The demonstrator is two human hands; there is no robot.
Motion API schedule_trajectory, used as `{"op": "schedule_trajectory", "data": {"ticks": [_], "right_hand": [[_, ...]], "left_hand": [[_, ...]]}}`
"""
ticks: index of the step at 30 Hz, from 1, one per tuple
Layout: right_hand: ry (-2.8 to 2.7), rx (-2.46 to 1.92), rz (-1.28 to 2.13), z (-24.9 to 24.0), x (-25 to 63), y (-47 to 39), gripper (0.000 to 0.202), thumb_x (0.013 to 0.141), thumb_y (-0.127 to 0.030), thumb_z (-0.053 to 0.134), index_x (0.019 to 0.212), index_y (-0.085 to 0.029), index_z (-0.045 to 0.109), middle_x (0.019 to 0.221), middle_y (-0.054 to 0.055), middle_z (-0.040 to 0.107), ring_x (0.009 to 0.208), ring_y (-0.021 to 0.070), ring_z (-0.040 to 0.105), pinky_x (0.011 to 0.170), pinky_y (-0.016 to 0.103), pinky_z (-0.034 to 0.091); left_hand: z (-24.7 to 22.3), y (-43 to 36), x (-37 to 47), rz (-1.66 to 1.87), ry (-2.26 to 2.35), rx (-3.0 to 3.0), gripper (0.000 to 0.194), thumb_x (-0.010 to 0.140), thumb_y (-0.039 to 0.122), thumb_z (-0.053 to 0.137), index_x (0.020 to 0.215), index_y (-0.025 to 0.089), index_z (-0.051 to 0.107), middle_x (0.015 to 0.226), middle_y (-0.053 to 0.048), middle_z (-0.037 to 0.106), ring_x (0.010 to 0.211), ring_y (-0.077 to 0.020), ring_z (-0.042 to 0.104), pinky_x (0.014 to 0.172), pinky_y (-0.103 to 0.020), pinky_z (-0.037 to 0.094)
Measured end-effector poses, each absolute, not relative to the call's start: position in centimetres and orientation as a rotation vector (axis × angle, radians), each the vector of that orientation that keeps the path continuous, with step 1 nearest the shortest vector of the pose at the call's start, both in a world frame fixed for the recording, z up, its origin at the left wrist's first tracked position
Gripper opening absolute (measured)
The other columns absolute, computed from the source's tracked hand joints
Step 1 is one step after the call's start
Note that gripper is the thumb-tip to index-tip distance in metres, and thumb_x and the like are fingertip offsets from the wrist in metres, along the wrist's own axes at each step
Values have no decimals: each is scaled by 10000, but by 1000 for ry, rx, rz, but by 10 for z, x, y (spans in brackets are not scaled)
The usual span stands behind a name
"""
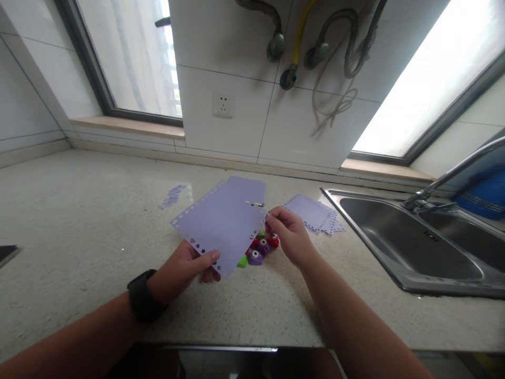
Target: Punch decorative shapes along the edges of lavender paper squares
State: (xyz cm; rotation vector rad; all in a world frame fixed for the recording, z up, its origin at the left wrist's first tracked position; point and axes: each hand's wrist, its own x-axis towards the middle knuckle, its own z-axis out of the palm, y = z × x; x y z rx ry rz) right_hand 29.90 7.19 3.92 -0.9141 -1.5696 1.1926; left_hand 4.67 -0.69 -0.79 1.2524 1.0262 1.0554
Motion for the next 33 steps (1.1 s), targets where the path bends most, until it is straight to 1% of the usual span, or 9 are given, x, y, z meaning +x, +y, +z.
{"op": "schedule_trajectory", "data": {"ticks": [8, 12, 17, 20, 30, 33], "right_hand": [[-1566, -867, 1122, 39, 300, 73, 241, 878, -409, 713, 774, -210, 624, 626, -31, 611, 517, 110, 503, 500, 265, 395], [-1579, -845, 1068, 38, 301, 75, 225, 891, -395, 698, 789, -206, 633, 656, -21, 630, 535, 113, 514, 517, 272, 405], [-1620, -818, 975, 38, 300, 74, 187, 899, -352, 685, 797, -205, 634, 665, -19, 628, 554, 117, 526, 547, 286, 419], [-1642, -799, 933, 38, 300, 74, 169, 910, -332, 672, 802, -206, 637, 664, -21, 621, 568, 120, 525, 561, 292, 423], [-1663, -827, 968, 35, 298, 74, 197, 948, -393, 643, 863, -216, 630, 703, -23, 615, 567, 118, 523, 541, 289, 422], [-1674, -860, 989, 36, 298, 74, 212, 961, -416, 617, 899, -214, 631, 731, -17, 626, 564, 117, 522, 536, 287, 420]], "left_hand": [[-3, -6, 49, 1018, 1051, 1237, 459, 810, 564, 772, 642, 139, 726, 575, -97, 735, 453, -134, 586, 462, -241, 433], [-1, -6, 51, 1028, 1111, 1213, 432, 785, 542, 792, 638, 141, 730, 573, -91, 737, 451, -127, 578, 474, -243, 451], [1, -5, 54, 1040, 1195, 1204, 422, 798, 499, 784, 580, 144, 719, 551, -86, 728, 454, -122, 576, 497, -248, 473], [2, -5, 54, 1046, 1217, 1202, 400, 798, 483, 779, 583, 152, 715, 544, -74, 725, 455, -124, 575, 500, -250, 476], [3, -8, 52, 999, 1177, 1243, 313, 783, 457, 780, 662, 174, 722, 558, -42, 728, 468, -138, 584, 489, -252, 469], [5, -8, 53, 987, 1251, 1256, 332, 791, 463, 770, 624, 181, 717, 536, -37, 714, 459, -139, 571, 493, -259, 470]]}}
